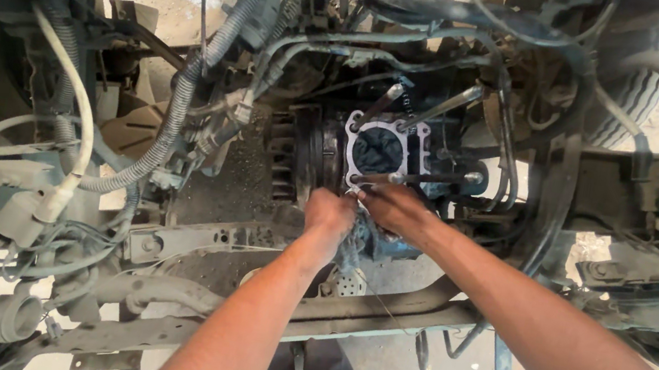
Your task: The person works underneath a vehicle, using a wrench to tighten bolts on a gasketed engine component. They repeatedly wipe the area with a cloth to clean grease and oil while adjusting the fasteners.
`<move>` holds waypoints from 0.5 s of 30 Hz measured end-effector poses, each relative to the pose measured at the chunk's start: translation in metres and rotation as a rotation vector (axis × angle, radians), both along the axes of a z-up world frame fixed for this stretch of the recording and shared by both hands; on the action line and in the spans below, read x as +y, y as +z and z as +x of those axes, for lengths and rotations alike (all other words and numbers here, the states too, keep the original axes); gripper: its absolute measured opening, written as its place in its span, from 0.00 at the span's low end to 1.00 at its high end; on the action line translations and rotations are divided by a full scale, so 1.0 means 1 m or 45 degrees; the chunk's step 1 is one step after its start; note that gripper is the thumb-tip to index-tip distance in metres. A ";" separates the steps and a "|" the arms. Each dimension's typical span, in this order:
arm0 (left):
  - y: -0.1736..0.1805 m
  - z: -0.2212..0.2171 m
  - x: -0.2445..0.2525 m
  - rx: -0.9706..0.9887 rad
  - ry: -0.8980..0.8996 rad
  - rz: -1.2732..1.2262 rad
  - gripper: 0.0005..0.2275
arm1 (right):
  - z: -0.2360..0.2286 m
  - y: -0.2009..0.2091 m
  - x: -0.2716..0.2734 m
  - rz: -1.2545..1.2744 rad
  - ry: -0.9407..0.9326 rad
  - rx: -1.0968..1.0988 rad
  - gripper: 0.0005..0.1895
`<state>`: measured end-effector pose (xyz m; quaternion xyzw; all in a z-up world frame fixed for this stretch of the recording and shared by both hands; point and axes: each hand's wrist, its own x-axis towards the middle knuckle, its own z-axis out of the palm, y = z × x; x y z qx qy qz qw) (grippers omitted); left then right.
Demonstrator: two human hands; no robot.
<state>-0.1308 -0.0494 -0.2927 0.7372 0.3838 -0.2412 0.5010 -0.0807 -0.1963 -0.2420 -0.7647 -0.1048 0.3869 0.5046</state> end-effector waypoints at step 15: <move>0.004 0.006 0.006 0.104 0.012 0.050 0.21 | 0.004 0.003 0.018 -0.482 -0.160 0.375 0.13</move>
